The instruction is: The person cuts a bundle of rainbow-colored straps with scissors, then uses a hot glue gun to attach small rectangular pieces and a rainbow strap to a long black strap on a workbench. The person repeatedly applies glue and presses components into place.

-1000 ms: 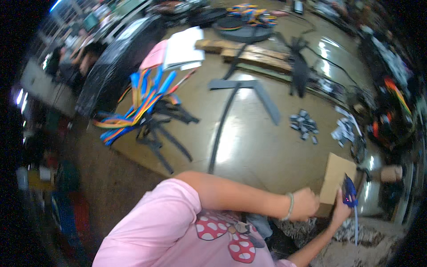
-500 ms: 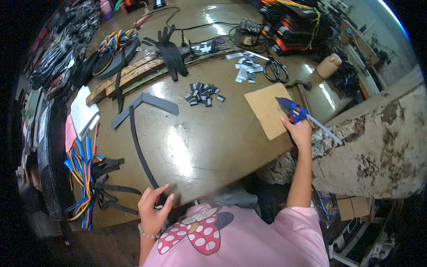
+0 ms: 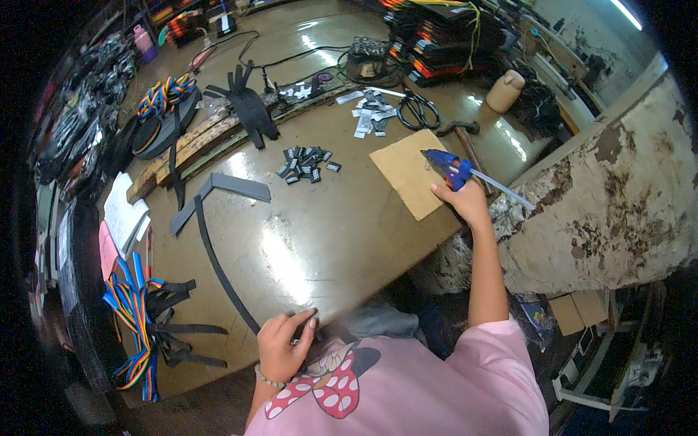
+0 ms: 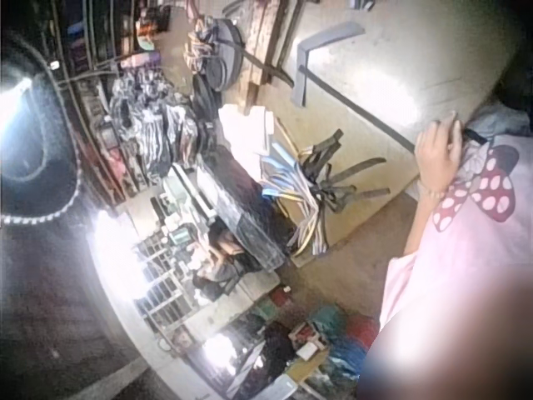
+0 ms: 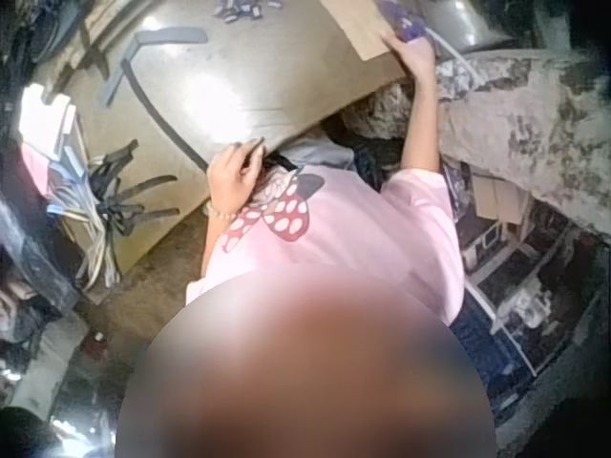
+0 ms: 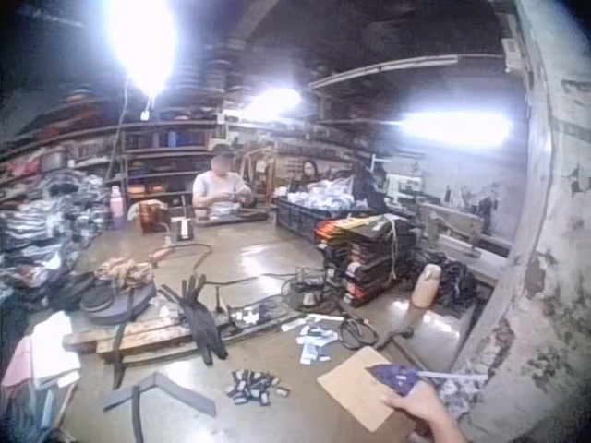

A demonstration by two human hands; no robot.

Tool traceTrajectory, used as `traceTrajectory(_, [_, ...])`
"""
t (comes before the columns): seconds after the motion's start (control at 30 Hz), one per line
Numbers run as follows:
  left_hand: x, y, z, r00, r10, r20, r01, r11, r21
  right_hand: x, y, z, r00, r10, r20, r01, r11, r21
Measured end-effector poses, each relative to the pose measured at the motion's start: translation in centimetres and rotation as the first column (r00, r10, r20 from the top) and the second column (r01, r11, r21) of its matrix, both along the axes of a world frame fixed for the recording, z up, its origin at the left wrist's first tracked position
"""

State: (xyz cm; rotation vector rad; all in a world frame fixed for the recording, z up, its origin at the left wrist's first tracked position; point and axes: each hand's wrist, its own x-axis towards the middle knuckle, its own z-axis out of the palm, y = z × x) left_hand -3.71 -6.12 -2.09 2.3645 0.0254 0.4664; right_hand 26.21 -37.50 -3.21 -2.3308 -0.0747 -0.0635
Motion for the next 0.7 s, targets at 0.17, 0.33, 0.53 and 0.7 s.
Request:
traceTrajectory(0.17, [0.1, 0.3, -0.5, 0.999, -0.021, 0.035, 0.02, 1.0, 0.019, -0.4, 0.6, 0.3, 0.997, -0.076, -0.003, 0.076, 0.996, -0.051])
traceTrajectory(0.33, [0.2, 0.1, -0.5, 1.0, -0.008, 0.008, 0.008, 0.998, 0.054, -0.2, 0.9, -0.1, 0.994, -0.076, 0.074, 0.082, 0.994, -0.077])
traceTrajectory(0.53, [0.2, 0.8, 0.1, 0.998, -0.067, 0.006, 0.068, 0.994, -0.082, 1.3, -0.3, -1.9, 0.997, -0.064, 0.037, 0.065, 0.997, -0.038])
traceTrajectory(0.7, [-2.8, 4.1, 1.3, 0.978, -0.05, 0.203, 0.089, 0.978, -0.189, 4.2, -2.8, -3.9, 0.975, -0.039, 0.217, 0.097, 0.959, -0.265])
